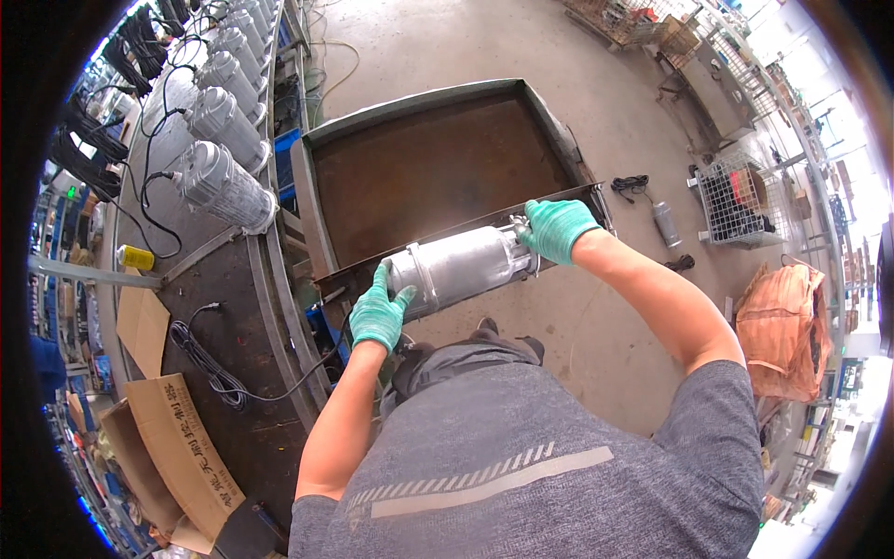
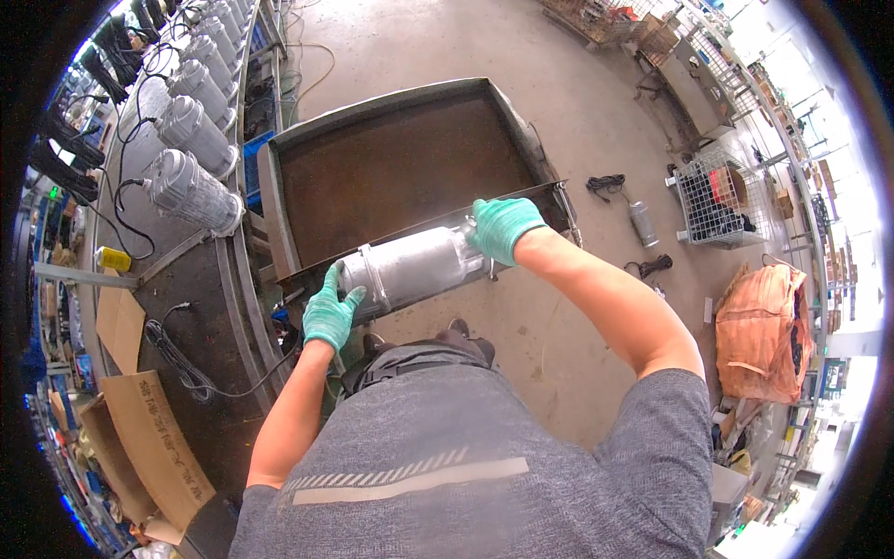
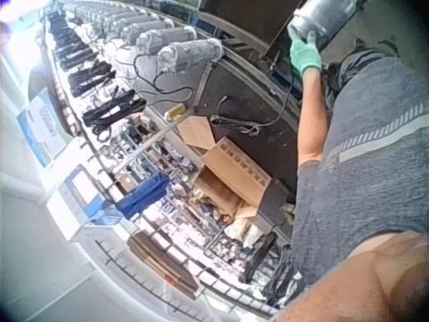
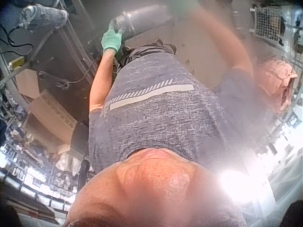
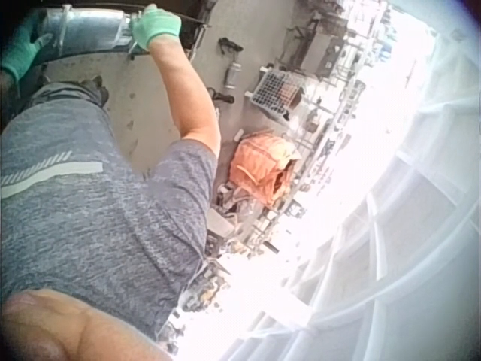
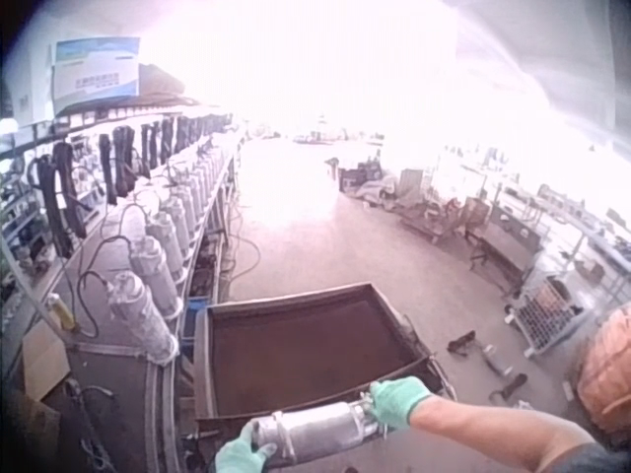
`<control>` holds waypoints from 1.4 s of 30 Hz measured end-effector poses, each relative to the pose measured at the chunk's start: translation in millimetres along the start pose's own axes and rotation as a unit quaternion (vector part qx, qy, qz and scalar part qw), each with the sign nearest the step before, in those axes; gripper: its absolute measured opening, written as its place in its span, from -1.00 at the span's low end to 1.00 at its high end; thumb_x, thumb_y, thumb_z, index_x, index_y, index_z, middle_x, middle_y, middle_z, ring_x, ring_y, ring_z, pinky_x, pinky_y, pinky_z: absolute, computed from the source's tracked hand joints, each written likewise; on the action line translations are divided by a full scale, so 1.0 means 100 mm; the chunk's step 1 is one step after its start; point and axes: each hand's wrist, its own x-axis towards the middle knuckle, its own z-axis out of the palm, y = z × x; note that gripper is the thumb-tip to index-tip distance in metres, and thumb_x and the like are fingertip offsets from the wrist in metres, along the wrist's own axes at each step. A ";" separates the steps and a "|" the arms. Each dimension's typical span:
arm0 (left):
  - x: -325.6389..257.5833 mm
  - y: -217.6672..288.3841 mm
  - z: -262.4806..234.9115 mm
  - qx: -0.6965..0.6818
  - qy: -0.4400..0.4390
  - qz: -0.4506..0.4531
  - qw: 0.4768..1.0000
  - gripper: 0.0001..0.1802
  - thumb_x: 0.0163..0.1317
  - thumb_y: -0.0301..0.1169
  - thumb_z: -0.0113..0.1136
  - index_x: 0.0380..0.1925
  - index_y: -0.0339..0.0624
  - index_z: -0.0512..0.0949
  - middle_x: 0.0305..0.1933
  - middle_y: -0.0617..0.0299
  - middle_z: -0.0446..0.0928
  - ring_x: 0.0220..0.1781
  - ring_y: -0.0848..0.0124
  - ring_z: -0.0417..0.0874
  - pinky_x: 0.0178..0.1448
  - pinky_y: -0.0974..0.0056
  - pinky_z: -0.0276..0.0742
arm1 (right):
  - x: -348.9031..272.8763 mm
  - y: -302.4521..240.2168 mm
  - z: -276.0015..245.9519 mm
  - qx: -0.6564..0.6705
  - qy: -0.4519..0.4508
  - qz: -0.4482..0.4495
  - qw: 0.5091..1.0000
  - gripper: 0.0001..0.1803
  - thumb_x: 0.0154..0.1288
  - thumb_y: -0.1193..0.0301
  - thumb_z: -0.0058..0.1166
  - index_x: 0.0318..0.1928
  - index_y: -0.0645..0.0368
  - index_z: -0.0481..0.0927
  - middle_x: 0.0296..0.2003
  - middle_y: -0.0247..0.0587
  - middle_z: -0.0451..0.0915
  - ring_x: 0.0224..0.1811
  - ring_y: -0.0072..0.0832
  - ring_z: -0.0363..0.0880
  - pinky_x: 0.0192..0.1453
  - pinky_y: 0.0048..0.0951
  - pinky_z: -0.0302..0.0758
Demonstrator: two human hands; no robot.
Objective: The person submerses a metal motor housing into a water tank by hand, lifts it out, and then hangs a coiled power cable onto a metal rack.
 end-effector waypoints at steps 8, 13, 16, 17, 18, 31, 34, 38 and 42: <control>0.03 0.00 0.01 0.008 -0.001 0.012 1.000 -0.21 0.36 0.03 0.35 0.52 0.21 0.29 0.04 -0.20 0.71 0.07 -0.17 0.74 0.16 -0.12 0.61 | 0.05 0.11 0.00 -0.022 -0.044 -0.033 0.998 -0.69 0.45 0.29 0.07 0.03 0.22 0.67 -0.08 0.11 0.77 -0.01 -0.01 0.77 0.07 -0.11 0.67; 0.04 -0.03 0.04 0.006 0.013 0.018 1.000 -0.22 0.35 0.02 0.36 0.51 0.22 0.30 0.03 -0.19 0.72 0.04 -0.16 0.75 0.14 -0.12 0.62 | 0.08 0.15 0.10 -0.057 -0.036 -0.086 0.994 -0.73 0.45 0.32 0.07 -0.13 0.18 0.79 -0.16 0.10 0.78 -0.05 -0.03 0.79 0.05 -0.09 0.68; 0.03 0.00 0.02 0.000 -0.003 0.000 1.000 -0.22 0.35 0.02 0.35 0.51 0.22 0.30 0.04 -0.18 0.72 0.04 -0.16 0.75 0.13 -0.12 0.62 | -0.01 0.10 0.08 -0.004 -0.001 -0.046 0.999 -0.64 0.47 0.20 0.08 0.02 0.23 0.68 -0.08 0.14 0.75 -0.01 -0.01 0.77 0.07 -0.07 0.67; 0.03 -0.02 0.03 0.000 -0.002 0.000 1.000 -0.22 0.35 0.02 0.35 0.51 0.22 0.30 0.04 -0.18 0.72 0.04 -0.16 0.75 0.13 -0.12 0.62 | -0.05 0.09 0.08 0.038 0.028 -0.008 0.999 -0.57 0.49 0.13 0.07 0.09 0.24 0.62 -0.04 0.17 0.73 0.02 0.00 0.76 0.08 -0.05 0.66; 0.03 -0.04 0.06 0.004 0.007 0.010 1.000 -0.20 0.34 0.05 0.35 0.52 0.23 0.29 0.00 -0.16 0.72 0.02 -0.16 0.75 0.12 -0.13 0.62 | -0.04 0.12 0.09 0.038 0.028 -0.009 0.999 -0.57 0.49 0.13 0.07 0.09 0.24 0.62 -0.04 0.17 0.73 0.02 0.00 0.76 0.08 -0.05 0.66; 0.03 -0.04 0.05 -0.003 0.012 0.010 1.000 -0.23 0.35 -0.01 0.36 0.51 0.20 0.31 0.08 -0.20 0.70 0.08 -0.18 0.73 0.14 -0.12 0.62 | 0.02 0.07 0.12 -0.005 0.021 -0.029 0.999 -0.60 0.50 0.13 0.04 0.05 0.20 0.62 -0.12 0.12 0.77 -0.07 0.00 0.78 0.01 -0.03 0.68; 0.03 -0.04 0.05 -0.005 0.012 0.011 1.000 -0.22 0.35 0.00 0.37 0.51 0.20 0.30 0.07 -0.20 0.70 0.07 -0.17 0.74 0.14 -0.12 0.62 | 0.05 0.14 0.20 0.018 0.072 -0.057 0.996 -0.59 0.45 0.21 0.10 0.14 0.22 0.52 -0.09 0.19 0.75 -0.06 0.05 0.78 -0.02 -0.05 0.70; 0.02 0.02 0.01 -0.004 -0.003 0.002 1.000 -0.22 0.35 0.00 0.37 0.51 0.20 0.30 0.06 -0.20 0.71 0.05 -0.17 0.74 0.13 -0.12 0.62 | 0.13 0.15 0.13 -0.049 -0.034 -0.060 0.996 -0.68 0.41 0.35 0.14 0.08 0.23 0.60 -0.10 0.14 0.77 -0.05 0.03 0.78 -0.03 -0.09 0.70; 0.02 0.00 0.02 -0.001 0.002 0.001 1.000 -0.22 0.35 0.01 0.36 0.51 0.22 0.30 0.04 -0.19 0.71 0.04 -0.16 0.75 0.14 -0.12 0.62 | 0.08 0.04 0.07 -0.114 -0.047 -0.114 0.986 -0.71 0.43 0.33 0.12 0.01 0.26 0.66 -0.11 0.09 0.78 -0.04 0.03 0.78 0.02 -0.09 0.70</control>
